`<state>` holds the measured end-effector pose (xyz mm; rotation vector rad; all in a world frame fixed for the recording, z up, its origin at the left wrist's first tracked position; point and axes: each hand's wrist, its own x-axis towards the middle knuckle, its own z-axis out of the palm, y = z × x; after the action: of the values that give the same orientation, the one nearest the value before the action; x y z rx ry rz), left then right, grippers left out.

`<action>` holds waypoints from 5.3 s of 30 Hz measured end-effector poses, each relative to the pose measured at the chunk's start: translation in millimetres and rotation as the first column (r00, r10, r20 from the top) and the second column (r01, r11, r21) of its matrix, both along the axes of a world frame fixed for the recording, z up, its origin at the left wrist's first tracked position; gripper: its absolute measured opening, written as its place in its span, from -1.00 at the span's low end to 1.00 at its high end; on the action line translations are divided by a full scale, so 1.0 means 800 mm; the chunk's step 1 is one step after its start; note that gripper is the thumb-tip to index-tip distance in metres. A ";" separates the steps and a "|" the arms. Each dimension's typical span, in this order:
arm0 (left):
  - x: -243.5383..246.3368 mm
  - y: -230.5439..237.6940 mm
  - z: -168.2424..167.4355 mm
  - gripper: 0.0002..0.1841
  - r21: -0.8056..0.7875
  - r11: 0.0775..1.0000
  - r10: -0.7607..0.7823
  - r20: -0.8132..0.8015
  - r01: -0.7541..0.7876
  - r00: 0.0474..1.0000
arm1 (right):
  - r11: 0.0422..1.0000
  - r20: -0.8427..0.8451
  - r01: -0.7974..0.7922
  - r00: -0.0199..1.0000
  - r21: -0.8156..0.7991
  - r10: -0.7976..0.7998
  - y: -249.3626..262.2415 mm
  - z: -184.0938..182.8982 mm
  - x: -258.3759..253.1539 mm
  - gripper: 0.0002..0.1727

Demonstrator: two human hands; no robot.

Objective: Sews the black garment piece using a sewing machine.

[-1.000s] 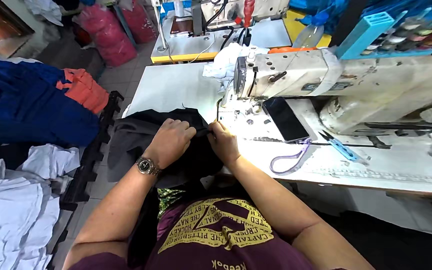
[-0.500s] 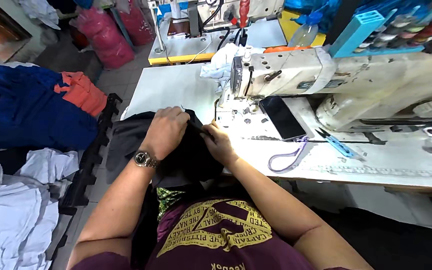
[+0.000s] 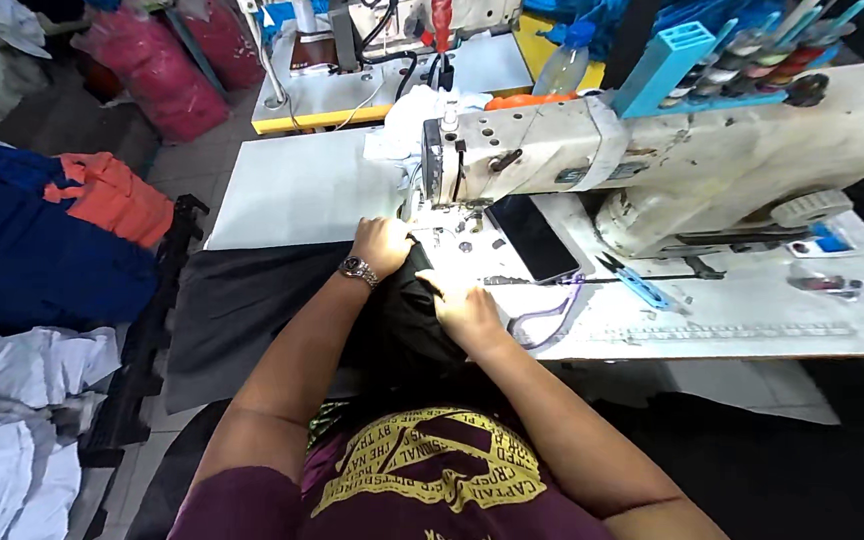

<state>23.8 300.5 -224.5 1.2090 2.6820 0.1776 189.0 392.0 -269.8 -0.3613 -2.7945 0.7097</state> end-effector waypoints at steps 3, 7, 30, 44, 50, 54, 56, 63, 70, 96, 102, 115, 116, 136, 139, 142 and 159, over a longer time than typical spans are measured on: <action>-0.009 0.020 -0.019 -0.65 -0.059 0.998 0.000 -0.012 -0.001 1.000 | 0.999 0.131 0.019 0.991 0.038 -0.024 0.016 0.004 -0.001 -0.55; -0.020 0.030 -0.036 -0.60 0.056 0.998 0.008 -0.061 -0.004 0.998 | 0.996 0.060 0.012 0.998 0.083 -0.018 0.031 0.000 -0.002 -0.52; -0.051 0.051 -0.017 -0.54 0.422 0.881 -0.236 -0.002 0.215 0.972 | 0.970 -0.063 0.147 0.988 0.194 -0.138 0.028 -0.018 -0.019 -0.62; -0.024 0.020 -0.034 -0.60 0.487 0.873 0.033 -0.015 -0.022 0.999 | 0.987 -0.095 0.149 0.985 0.059 -0.143 0.031 -0.018 -0.017 -0.70; 0.047 -0.038 -0.075 -0.67 0.402 0.863 -0.224 -0.235 0.304 0.946 | 0.988 -0.091 0.151 0.985 0.044 -0.146 0.032 -0.016 -0.018 -0.71; 0.027 -0.037 -0.073 -0.73 0.406 0.862 -0.196 -0.287 0.305 0.937 | 0.989 -0.042 0.143 0.989 0.029 -0.142 0.032 -0.010 -0.019 -0.70; 0.026 -0.036 -0.061 -0.76 0.346 0.886 -0.205 -0.309 0.310 0.929 | 0.991 -0.037 0.135 0.990 0.017 -0.134 0.034 -0.011 -0.018 -0.70; 0.087 -0.064 -0.002 -0.37 0.087 0.895 -0.422 -0.155 0.438 0.893 | 0.999 -0.015 0.047 0.999 -0.026 -0.047 0.045 -0.011 -0.018 -0.66; 0.128 -0.072 0.045 -0.64 0.272 0.811 -0.583 0.447 0.518 0.678 | 0.977 -0.110 -0.210 0.973 -0.043 0.205 0.073 -0.003 -0.005 -0.66; 0.073 -0.019 -0.021 -0.42 -0.116 0.992 0.029 -0.146 -0.046 0.989 | 0.917 -0.193 -0.360 0.900 0.171 0.390 0.084 -0.026 0.021 -0.69; 0.036 -0.016 -0.004 -0.39 -0.138 0.979 0.133 -0.113 -0.148 0.985 | 0.940 -0.259 -0.316 0.904 0.127 0.339 0.087 -0.034 -0.013 -0.71; 0.112 -0.053 0.002 -0.48 0.450 0.831 -0.484 0.295 0.327 0.824 | 0.883 -0.194 -0.463 0.862 0.077 0.469 0.084 -0.023 0.034 -0.74; 0.117 -0.048 -0.007 -0.49 0.416 0.870 -0.389 0.254 0.263 0.886 | 0.881 -0.200 -0.466 0.858 0.081 0.473 0.085 -0.022 0.041 -0.73; 0.061 -0.033 -0.069 -0.53 0.250 0.962 -0.033 -0.287 0.108 0.957 | 0.928 -0.220 -0.357 0.902 0.105 0.371 0.090 -0.029 0.005 -0.72; 0.030 -0.028 -0.075 -0.54 0.284 0.945 -0.074 -0.297 0.162 0.952 | 0.943 -0.250 -0.320 0.910 0.087 0.331 0.091 -0.033 -0.009 -0.71; 0.005 -0.031 -0.065 -0.53 0.235 0.958 -0.099 -0.274 0.166 0.957 | 0.952 -0.270 -0.298 0.913 0.072 0.307 0.090 -0.040 -0.017 -0.68; 0.108 -0.043 -0.021 -0.45 0.334 0.929 -0.221 0.163 0.157 0.962 | 0.889 -0.235 -0.455 0.860 0.048 0.453 0.082 -0.022 0.052 -0.73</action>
<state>110.3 265.9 -241.5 1.4465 2.4080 0.6873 230.7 457.8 -287.5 0.3818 -2.6543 0.7971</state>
